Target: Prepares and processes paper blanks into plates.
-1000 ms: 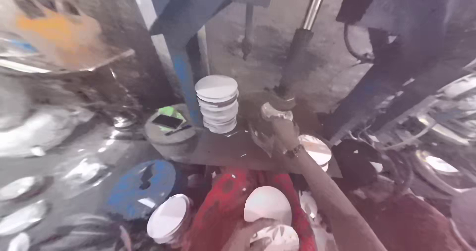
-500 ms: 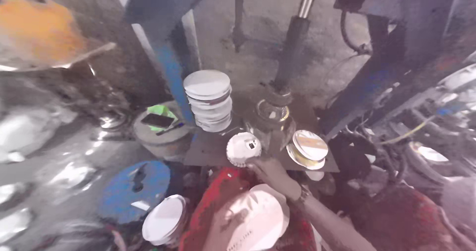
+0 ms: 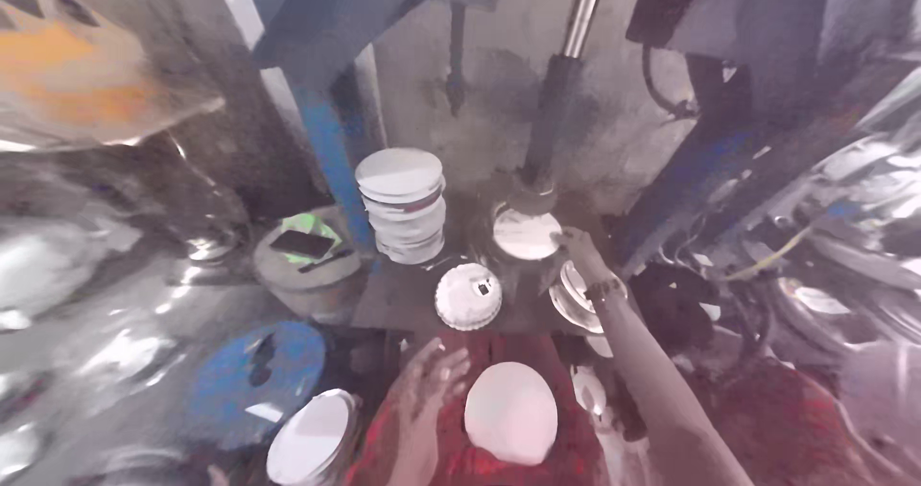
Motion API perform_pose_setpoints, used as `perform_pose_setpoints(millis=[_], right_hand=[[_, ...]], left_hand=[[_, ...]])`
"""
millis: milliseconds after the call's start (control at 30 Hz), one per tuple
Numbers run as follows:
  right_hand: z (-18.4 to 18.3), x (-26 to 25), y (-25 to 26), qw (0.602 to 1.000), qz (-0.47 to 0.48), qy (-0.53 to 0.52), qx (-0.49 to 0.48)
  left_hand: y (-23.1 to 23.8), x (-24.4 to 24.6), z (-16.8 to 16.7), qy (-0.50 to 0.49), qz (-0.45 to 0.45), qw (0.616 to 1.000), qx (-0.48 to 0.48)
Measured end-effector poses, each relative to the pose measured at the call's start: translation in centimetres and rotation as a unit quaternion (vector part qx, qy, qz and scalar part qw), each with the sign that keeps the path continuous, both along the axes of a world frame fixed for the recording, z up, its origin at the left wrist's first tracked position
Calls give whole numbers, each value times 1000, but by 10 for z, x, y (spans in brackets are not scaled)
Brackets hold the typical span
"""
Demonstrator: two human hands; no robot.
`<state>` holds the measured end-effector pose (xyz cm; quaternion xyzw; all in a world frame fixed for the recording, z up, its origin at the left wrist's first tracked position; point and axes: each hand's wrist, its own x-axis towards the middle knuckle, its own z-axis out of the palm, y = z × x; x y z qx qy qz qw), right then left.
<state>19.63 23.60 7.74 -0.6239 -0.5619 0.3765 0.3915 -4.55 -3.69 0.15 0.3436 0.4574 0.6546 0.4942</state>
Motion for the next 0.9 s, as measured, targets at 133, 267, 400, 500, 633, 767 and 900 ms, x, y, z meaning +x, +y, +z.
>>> perform_pose_setpoints(millis=[133, 267, 400, 500, 633, 767, 900], right_hand=[[16, -8, 17, 998, -5, -59, 3], [9, -11, 27, 999, -16, -41, 17], [-4, -8, 34, 997, -31, -69, 32], [-5, 2, 10, 996, -42, -50, 57], [-17, 58, -22, 965, -97, -170, 172], [-33, 120, -48, 950, -83, -299, -32], [-65, 143, -54, 993, -74, -88, -15]], left_hand=[[-18, 1, -11, -7, -52, 997, -52], [-26, -4, -14, 13, -67, 995, -74], [-27, -2, -16, 10, -79, 994, -75], [-26, 0, -17, 14, -111, 991, -70], [-29, -10, -17, 52, -141, 982, -111], [-24, -20, -23, 72, -144, 976, -148], [-6, -11, -10, 116, -178, 970, -114]])
